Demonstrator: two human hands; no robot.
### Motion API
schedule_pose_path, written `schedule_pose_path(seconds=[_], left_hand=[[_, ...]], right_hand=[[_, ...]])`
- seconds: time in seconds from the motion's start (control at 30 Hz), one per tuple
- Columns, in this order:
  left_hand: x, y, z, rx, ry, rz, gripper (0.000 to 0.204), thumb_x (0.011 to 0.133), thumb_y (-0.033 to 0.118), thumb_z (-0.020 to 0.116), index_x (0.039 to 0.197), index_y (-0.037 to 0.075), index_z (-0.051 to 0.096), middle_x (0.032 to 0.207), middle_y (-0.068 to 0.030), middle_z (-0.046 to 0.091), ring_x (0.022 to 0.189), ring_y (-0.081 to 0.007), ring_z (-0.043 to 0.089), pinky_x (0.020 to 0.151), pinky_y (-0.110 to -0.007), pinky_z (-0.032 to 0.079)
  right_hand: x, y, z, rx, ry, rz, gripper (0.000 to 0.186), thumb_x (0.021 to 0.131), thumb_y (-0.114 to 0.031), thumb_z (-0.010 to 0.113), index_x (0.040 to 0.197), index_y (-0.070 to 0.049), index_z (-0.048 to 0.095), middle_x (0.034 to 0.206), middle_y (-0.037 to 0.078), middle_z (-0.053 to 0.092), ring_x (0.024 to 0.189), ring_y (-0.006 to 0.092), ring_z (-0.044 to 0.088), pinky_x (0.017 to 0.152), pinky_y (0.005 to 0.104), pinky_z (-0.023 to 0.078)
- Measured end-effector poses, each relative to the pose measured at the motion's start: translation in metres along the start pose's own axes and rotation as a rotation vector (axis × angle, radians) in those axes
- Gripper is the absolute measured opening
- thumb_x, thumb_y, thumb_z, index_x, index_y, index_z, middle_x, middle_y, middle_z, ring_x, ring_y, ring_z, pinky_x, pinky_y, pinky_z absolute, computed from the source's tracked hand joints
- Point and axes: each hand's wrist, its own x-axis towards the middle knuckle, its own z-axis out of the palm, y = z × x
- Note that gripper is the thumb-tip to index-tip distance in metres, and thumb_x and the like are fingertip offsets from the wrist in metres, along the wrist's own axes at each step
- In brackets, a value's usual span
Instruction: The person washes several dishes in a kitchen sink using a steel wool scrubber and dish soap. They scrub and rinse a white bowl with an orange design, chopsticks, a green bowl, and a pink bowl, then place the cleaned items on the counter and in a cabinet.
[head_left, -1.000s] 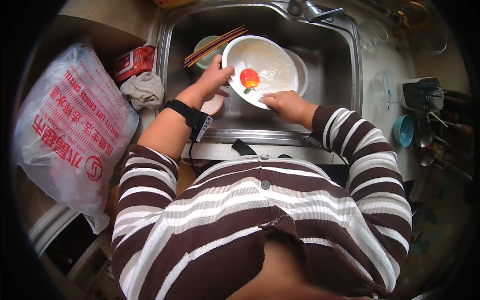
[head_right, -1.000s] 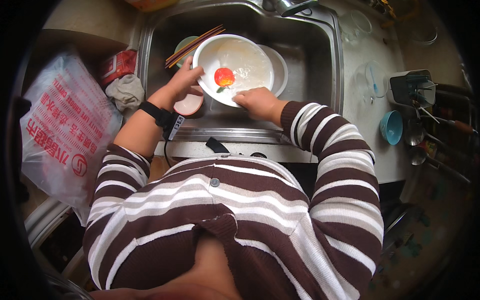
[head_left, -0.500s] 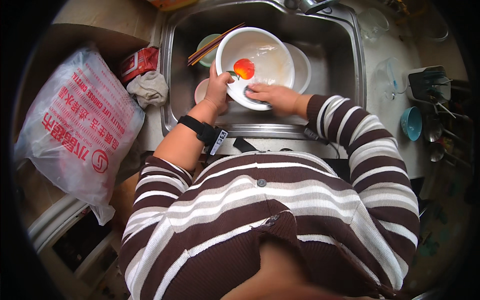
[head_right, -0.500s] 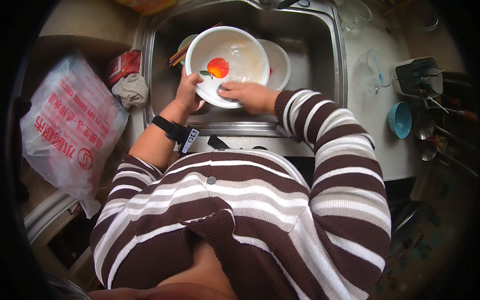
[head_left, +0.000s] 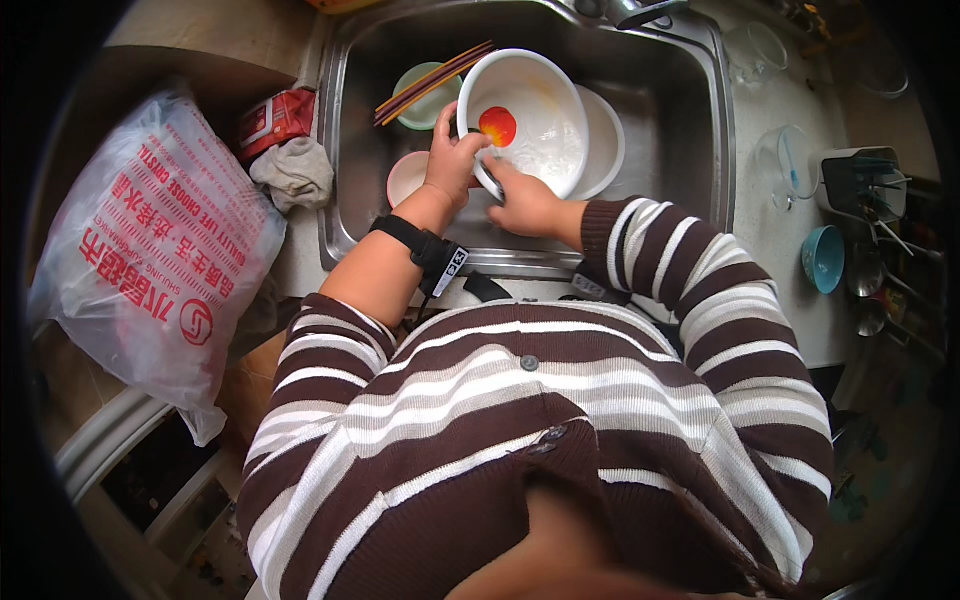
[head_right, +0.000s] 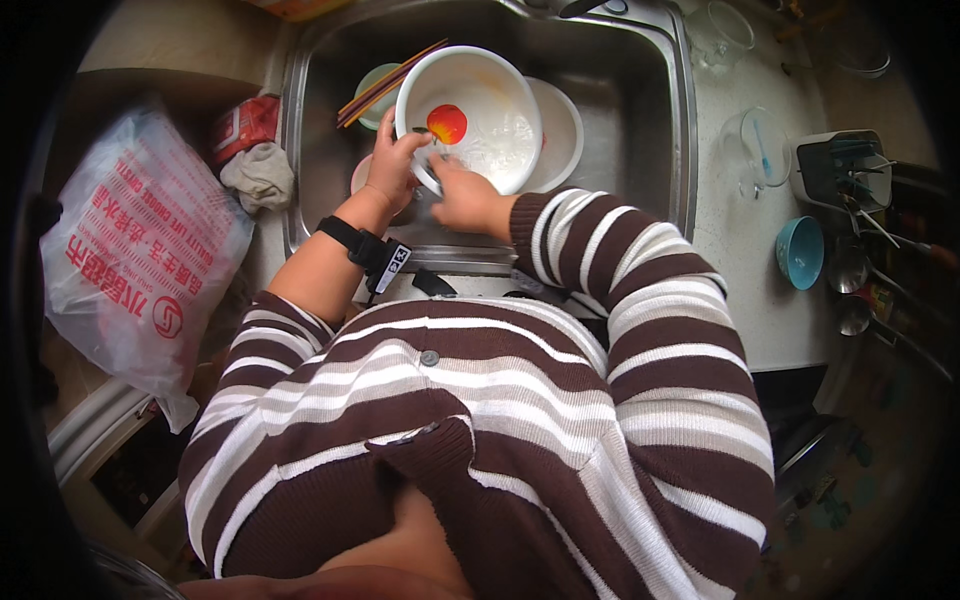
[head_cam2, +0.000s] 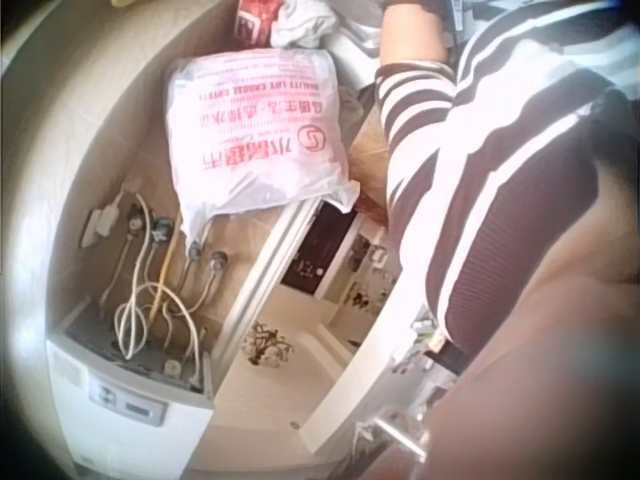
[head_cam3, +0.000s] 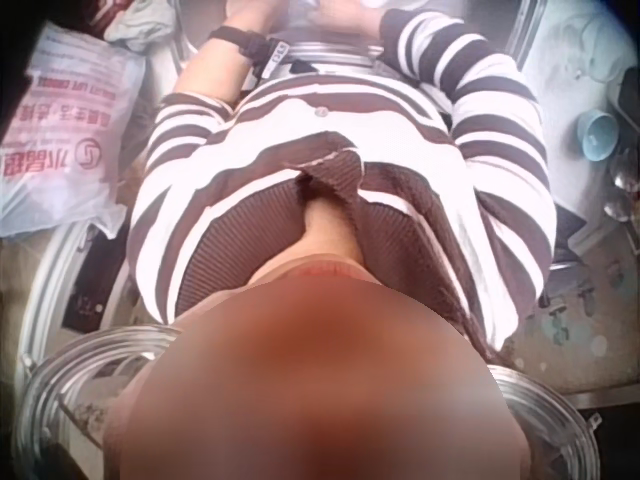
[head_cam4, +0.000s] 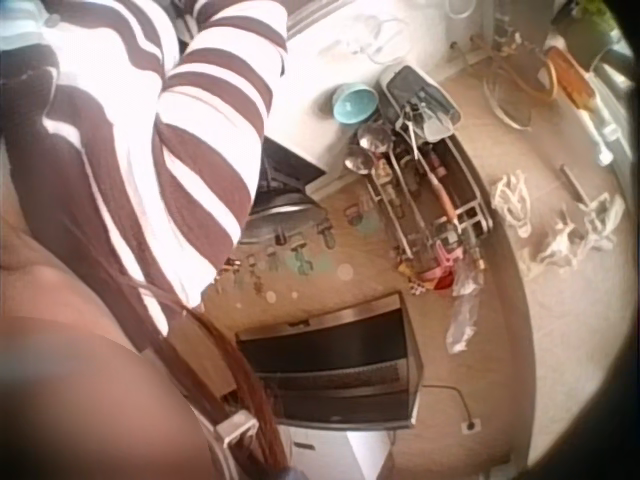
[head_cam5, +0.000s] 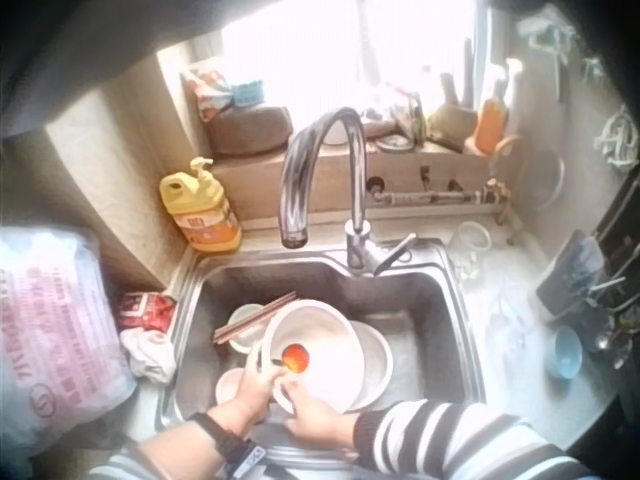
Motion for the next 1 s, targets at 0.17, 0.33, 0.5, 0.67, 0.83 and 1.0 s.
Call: schedule_pose_path(seconds=[0.17,0.33,0.5,0.67,0.83,1.0], left_hand=[[0.005,0.006,-0.008,-0.068,-0.041,-0.039,0.054,0.069,0.011,0.050,0.120,0.009,0.034,0.094,-0.0113,0.053,0.081,-0.0221,0.057,0.060,-0.036,0.052],[0.013,0.039,-0.033,0.173,-0.242,-0.222,0.049,0.071,0.024,0.050,0.115,0.006,0.041,0.098,-0.0142,0.057,0.082,-0.0247,0.061,0.069,-0.036,0.052],[-0.007,0.017,-0.004,-0.165,-0.200,0.036,0.062,0.071,0.022,0.049,0.127,0.020,0.023,0.108,-0.0129,0.045,0.091,-0.0258,0.055,0.064,-0.040,0.053],[-0.022,-0.007,0.006,-0.194,0.047,0.096,0.062,0.066,0.008,0.043,0.126,0.014,0.027,0.101,-0.0123,0.044,0.085,-0.0229,0.048,0.068,-0.031,0.046],[-0.018,0.001,-0.011,-0.123,-0.044,0.158,0.064,0.062,0.004,0.041,0.125,0.011,0.032,0.099,-0.0117,0.047,0.086,-0.0210,0.048,0.075,-0.028,0.043],[-0.020,0.011,-0.012,-0.120,-0.131,-0.005,0.071,0.059,0.002,0.042,0.127,0.016,0.031,0.100,-0.0098,0.047,0.080,-0.0190,0.051,0.053,-0.027,0.047]], right_hand=[[-0.012,0.009,-0.013,-0.123,0.096,-0.267,0.054,0.072,-0.001,0.053,0.123,-0.013,0.042,0.112,0.019,0.052,0.097,0.0341,0.054,0.085,0.0361,0.043],[-0.031,0.053,-0.060,-0.768,-0.042,-0.526,0.037,0.074,-0.007,0.055,0.109,-0.020,0.053,0.115,0.015,0.053,0.102,0.0282,0.054,0.082,0.0356,0.046],[-0.025,0.019,-0.044,-0.431,0.000,-0.374,0.047,0.070,-0.001,0.055,0.114,-0.018,0.050,0.110,0.014,0.056,0.090,0.0299,0.058,0.076,0.0347,0.048],[-0.014,-0.007,-0.017,-0.041,0.094,-0.314,0.056,0.067,0.004,0.053,0.119,-0.015,0.046,0.119,0.014,0.050,0.094,0.0299,0.057,0.080,0.0356,0.046],[-0.011,0.036,-0.042,-0.482,-0.124,-0.428,0.056,0.075,0.001,0.050,0.127,-0.018,0.039,0.128,0.014,0.042,0.118,0.0292,0.040,0.097,0.0340,0.035],[0.024,0.072,-0.114,-1.240,-0.138,-0.569,0.048,0.080,-0.015,0.049,0.127,-0.023,0.039,0.137,0.004,0.029,0.127,0.0220,0.027,0.106,0.0388,0.015]])
